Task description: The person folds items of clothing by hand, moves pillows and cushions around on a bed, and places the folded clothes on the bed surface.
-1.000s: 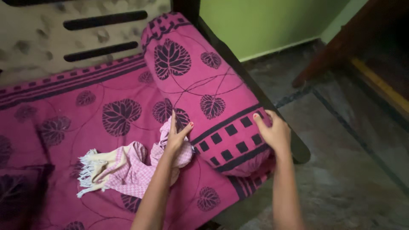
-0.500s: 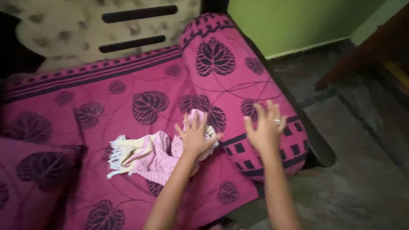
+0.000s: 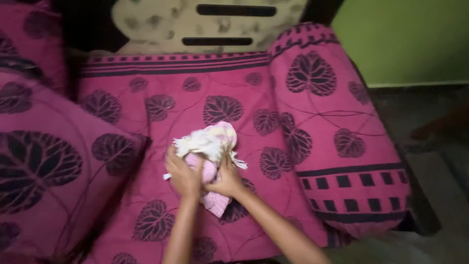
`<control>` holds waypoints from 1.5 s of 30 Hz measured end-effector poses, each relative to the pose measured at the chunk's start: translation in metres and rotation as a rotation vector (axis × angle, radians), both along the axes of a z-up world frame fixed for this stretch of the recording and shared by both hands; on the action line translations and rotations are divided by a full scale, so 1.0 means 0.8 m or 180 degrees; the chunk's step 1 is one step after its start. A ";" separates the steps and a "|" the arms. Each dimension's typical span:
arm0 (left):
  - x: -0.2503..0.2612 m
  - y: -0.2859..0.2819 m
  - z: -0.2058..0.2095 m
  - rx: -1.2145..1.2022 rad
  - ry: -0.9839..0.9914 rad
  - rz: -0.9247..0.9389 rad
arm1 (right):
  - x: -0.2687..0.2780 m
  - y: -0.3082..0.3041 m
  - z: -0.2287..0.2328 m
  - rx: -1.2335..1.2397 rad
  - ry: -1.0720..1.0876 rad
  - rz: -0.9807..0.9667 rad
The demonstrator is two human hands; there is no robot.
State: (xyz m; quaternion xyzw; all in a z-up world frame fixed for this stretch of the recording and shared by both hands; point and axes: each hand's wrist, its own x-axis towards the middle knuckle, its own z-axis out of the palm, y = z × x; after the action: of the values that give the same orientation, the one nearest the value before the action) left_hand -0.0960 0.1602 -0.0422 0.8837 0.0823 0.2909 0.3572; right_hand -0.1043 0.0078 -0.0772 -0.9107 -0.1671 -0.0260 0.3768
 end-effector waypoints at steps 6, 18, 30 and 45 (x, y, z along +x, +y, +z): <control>0.032 0.145 0.009 0.0396 0.0492 -0.0520 | 0.074 0.036 0.006 -0.0023 0.0238 0.0120; -0.002 0.248 0.101 -0.0463 -0.0051 -0.0993 | 0.263 0.110 -0.041 0.0438 0.0688 -0.0873; 0.054 0.151 -0.002 -0.0393 -0.0034 -0.1141 | 0.444 -0.151 0.038 0.1875 -0.2074 -0.2675; 0.100 0.124 -0.090 0.0169 -0.0071 -0.1067 | 0.435 0.237 -0.090 0.0853 0.0364 0.1644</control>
State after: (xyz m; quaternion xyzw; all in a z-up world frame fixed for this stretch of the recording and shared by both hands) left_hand -0.0162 0.2595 -0.1146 0.8909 -0.0781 0.2391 0.3781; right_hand 0.2437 0.1976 -0.1489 -0.7802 -0.3669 0.1002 0.4966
